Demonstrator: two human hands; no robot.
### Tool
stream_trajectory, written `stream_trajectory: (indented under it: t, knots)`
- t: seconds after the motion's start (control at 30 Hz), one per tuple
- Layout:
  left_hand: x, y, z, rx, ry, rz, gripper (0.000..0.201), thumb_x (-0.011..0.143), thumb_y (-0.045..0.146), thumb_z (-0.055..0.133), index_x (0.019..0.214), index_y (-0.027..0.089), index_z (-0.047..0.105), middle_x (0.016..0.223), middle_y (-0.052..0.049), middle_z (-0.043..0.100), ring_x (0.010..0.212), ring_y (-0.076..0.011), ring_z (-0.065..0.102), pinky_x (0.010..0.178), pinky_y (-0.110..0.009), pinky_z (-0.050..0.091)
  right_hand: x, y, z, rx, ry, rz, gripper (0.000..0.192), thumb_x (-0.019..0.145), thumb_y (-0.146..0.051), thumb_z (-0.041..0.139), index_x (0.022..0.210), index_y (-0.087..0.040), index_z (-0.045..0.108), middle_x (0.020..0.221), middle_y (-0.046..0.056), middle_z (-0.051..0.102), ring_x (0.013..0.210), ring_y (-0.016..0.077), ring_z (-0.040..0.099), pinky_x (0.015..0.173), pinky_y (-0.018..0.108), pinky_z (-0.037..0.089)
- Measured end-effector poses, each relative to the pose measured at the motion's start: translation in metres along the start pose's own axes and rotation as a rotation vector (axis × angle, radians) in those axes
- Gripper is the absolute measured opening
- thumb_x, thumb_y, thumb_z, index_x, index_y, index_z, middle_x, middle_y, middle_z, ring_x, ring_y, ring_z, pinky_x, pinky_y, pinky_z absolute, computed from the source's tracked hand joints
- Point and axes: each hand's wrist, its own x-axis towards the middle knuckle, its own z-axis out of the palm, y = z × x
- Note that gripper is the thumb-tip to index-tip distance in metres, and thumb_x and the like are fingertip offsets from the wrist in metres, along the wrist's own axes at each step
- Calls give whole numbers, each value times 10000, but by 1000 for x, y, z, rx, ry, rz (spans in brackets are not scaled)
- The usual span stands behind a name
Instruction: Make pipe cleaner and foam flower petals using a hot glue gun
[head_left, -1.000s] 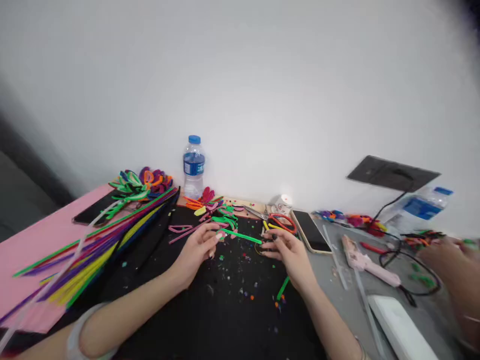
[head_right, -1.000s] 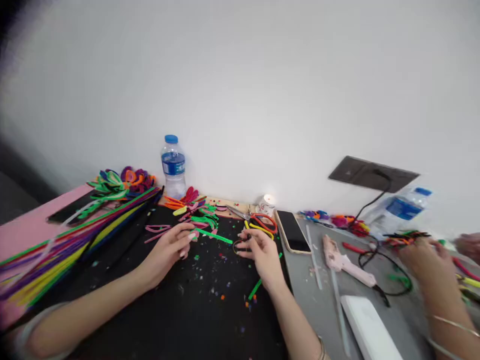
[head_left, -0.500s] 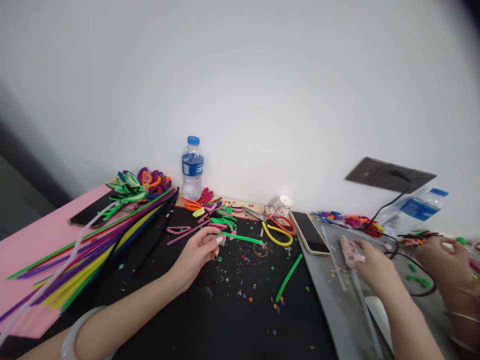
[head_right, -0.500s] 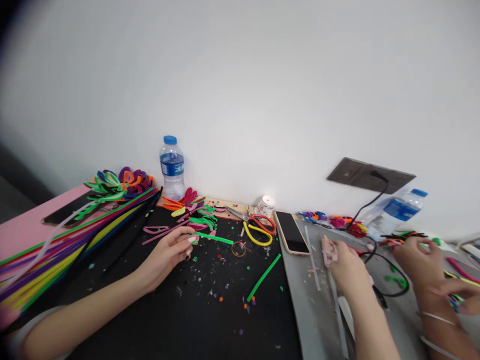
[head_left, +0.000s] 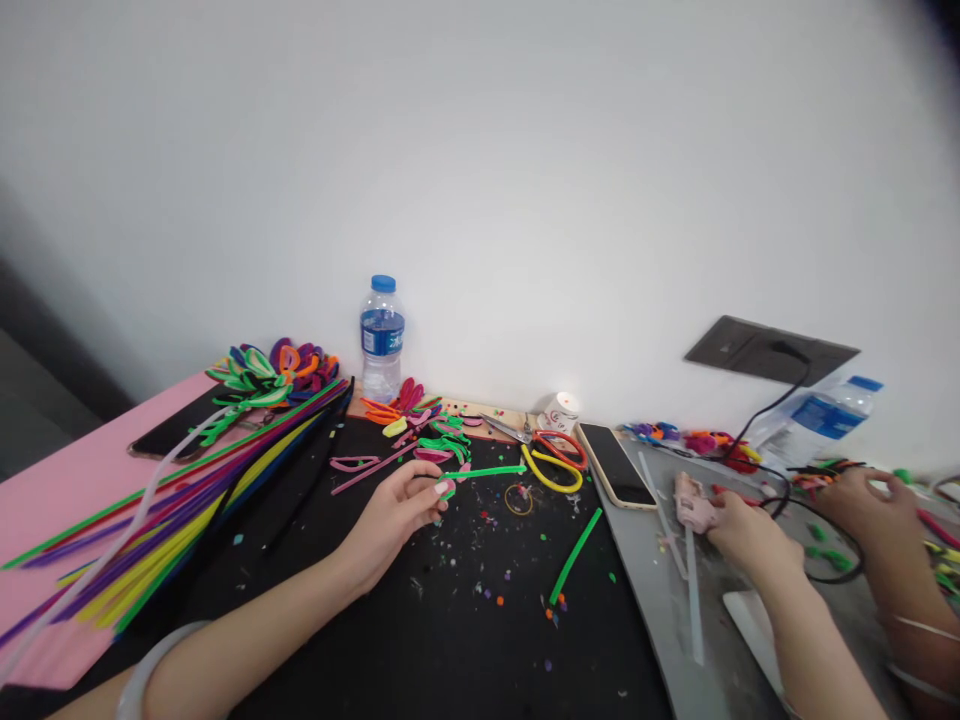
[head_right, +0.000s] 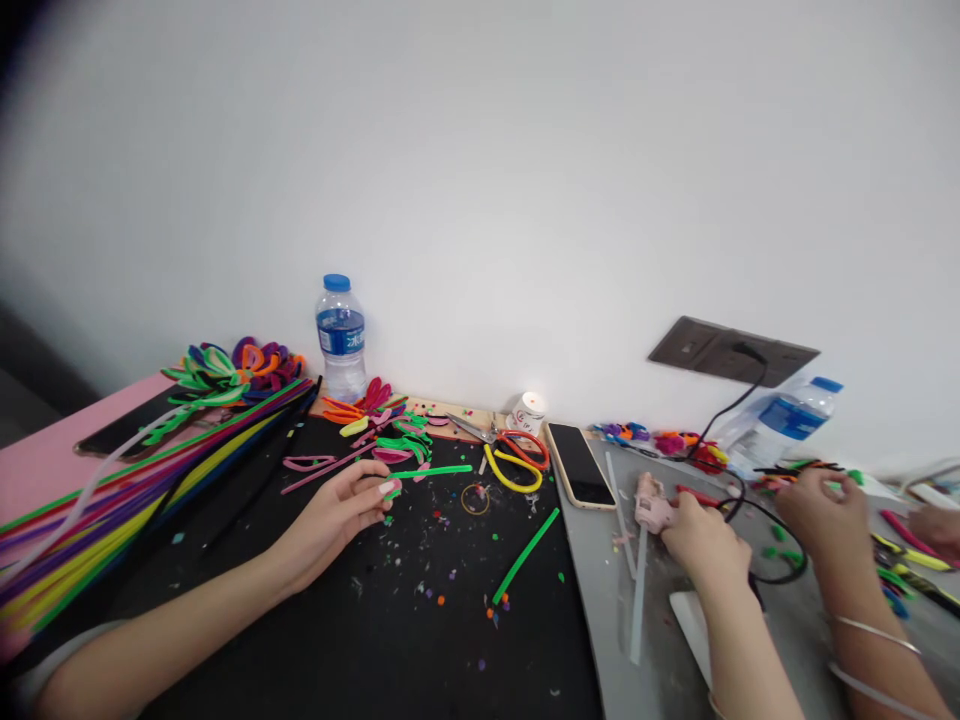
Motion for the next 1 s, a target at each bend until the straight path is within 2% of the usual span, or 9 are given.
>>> stream_trajectory:
  t: [0.1,0.17,0.27,0.33,0.4,0.5,0.7,0.83,1.0]
  knots:
    - [0,-1,0,-4,-19,6,229,717,264,694,880,179,557,766,9,579,683,-84,551,644,-194,443,-6,-15,-14,-74,-87,60,428,682,-301,495,1066,-135,586,1044,256,613,914,425,602,671,511,434]
    - [0,-1,1,-3,-20,8,228,716,261,695,877,181,555,783,9,582,692,-88,565,648,-198,450,-11,-26,-25,-38,-49,43,461,703,-380,472,1081,-133,565,1003,228,630,893,402,613,661,465,453]
    - [-1,-1,1,10,-7,2,243,712,259,699,886,182,548,781,10,583,699,-93,577,661,-204,458,-22,-47,-43,109,61,-43,454,671,-388,490,1040,-133,565,876,153,662,826,331,631,678,387,462]
    - [-1,-1,1,22,-4,-2,256,717,262,695,901,186,535,773,8,586,706,-101,583,673,-215,464,-33,-64,-54,288,44,-118,432,647,-375,510,1006,-141,569,795,102,661,720,272,628,622,334,463]
    - [0,-1,1,33,-4,2,266,721,265,691,914,191,523,772,6,592,714,-108,590,683,-225,468,-45,-81,-61,498,-49,-247,353,680,-355,502,961,-155,576,740,57,648,661,210,601,571,276,447]
    - [-1,-1,2,45,-2,13,277,711,269,697,910,191,521,769,5,602,713,-115,597,682,-229,469,-65,-107,-62,704,-316,-287,228,730,-368,507,706,-148,561,463,-20,505,429,119,452,427,227,350]
    - [-2,0,3,69,-9,19,259,703,287,699,885,194,539,775,12,609,698,-114,604,683,-237,466,-95,-158,-39,1171,-756,-344,306,715,-390,631,865,-147,522,406,-79,438,339,58,333,352,185,279]
    - [-2,0,3,80,-4,15,268,702,288,701,890,196,534,768,14,606,688,-120,610,672,-239,466,-110,-182,-20,1287,-937,-302,327,668,-366,698,834,-165,502,433,-87,456,319,49,355,318,170,297]
    - [-1,1,4,74,-20,30,266,718,278,691,904,189,522,768,15,594,665,-105,603,652,-222,463,-125,-195,-5,1443,-1020,-274,325,690,-417,686,797,-158,522,480,-83,457,300,30,351,303,168,340]
